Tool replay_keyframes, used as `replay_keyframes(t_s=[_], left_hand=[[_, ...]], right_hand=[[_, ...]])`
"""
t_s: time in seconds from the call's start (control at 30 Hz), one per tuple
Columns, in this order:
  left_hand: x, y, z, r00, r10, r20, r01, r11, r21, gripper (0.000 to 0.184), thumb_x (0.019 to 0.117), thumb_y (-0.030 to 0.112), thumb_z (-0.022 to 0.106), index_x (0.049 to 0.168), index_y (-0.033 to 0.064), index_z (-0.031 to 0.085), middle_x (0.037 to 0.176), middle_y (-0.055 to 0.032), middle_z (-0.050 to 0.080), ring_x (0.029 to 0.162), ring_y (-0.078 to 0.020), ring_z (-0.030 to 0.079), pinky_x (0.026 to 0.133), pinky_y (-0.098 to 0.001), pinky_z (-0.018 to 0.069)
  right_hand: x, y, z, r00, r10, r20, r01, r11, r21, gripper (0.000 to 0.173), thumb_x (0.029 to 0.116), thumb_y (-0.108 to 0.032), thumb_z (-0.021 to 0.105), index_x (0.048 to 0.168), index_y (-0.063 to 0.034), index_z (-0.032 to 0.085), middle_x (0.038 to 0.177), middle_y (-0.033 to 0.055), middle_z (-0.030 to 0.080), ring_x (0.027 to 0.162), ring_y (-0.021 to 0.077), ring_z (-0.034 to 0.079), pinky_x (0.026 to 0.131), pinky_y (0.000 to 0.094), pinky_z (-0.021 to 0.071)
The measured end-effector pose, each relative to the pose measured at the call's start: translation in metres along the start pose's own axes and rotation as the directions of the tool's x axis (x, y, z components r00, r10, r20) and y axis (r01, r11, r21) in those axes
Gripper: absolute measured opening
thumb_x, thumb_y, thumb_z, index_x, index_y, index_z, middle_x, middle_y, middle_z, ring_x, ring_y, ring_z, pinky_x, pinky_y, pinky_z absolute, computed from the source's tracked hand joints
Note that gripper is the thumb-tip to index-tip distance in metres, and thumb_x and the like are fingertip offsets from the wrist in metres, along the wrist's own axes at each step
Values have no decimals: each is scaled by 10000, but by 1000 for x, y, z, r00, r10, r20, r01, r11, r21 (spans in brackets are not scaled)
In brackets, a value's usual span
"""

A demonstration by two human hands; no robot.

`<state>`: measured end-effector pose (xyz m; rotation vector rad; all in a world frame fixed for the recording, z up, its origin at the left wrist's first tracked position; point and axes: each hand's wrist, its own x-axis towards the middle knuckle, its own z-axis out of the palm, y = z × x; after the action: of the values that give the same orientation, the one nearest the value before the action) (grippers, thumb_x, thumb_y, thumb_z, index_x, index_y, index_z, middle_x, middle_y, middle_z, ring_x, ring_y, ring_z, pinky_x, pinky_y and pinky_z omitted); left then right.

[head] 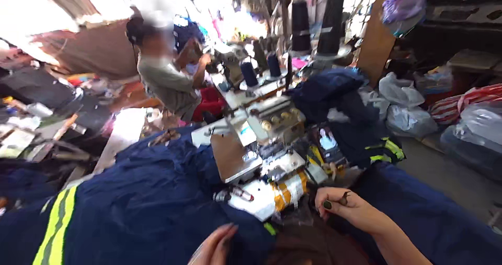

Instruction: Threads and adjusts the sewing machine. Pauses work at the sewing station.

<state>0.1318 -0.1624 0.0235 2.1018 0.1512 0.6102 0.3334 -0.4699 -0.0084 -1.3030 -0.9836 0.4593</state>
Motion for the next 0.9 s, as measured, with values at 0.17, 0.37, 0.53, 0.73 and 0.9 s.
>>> replay_keyframes(t_s=[0.17, 0.37, 0.53, 0.73, 0.9], left_hand=[[32, 1, 118, 825, -321, 465, 561, 566, -605, 417, 1074, 121, 386, 1427, -67, 504, 1172, -167, 736, 1043, -264, 734, 947, -420, 591], [53, 1, 130, 908, -345, 236, 404, 871, -280, 255, 1044, 82, 509, 1152, 43, 737, 750, 14, 641, 583, -38, 543, 554, -196, 465], [42, 20, 140, 888, -100, 448, -24, 964, 264, 214, 996, 101, 578, 1077, 21, 759, 1000, -168, 755, 936, -332, 745, 833, -544, 588], [58, 20, 123, 926, 11, 378, 184, 860, -476, 244, 1039, 49, 508, 1090, 8, 743, 711, 38, 647, 587, 20, 541, 564, -148, 470], [83, 18, 128, 939, -278, 204, 324, 509, -798, 225, 1054, 98, 537, 1056, 61, 759, 913, -100, 759, 483, 31, 452, 442, -130, 358]], right_hand=[[-7, 18, 35, 942, -13, 337, 73, 983, -167, 207, 1069, -113, 511, 1058, -7, 688, 1011, 81, 694, 994, 104, 650, 943, 254, 530], [-3, 22, 32, 988, 61, 141, 9, 894, -448, 229, 997, -117, 604, 1120, -189, 784, 881, 60, 659, 804, 126, 630, 739, 297, 558], [39, 23, 22, 985, -96, -144, 39, 934, -354, 171, 991, -173, 651, 1012, -71, 787, 882, -10, 704, 847, -10, 630, 786, 160, 535], [48, 52, 22, 972, 10, -237, -102, 919, -380, 234, 1002, -185, 620, 844, -53, 730, 794, -40, 631, 760, -41, 569, 701, 130, 481], [39, 42, 29, 950, 18, -313, -73, 983, -166, 258, 1032, -230, 599, 879, -79, 742, 845, -61, 646, 796, -25, 572, 704, 146, 478]])
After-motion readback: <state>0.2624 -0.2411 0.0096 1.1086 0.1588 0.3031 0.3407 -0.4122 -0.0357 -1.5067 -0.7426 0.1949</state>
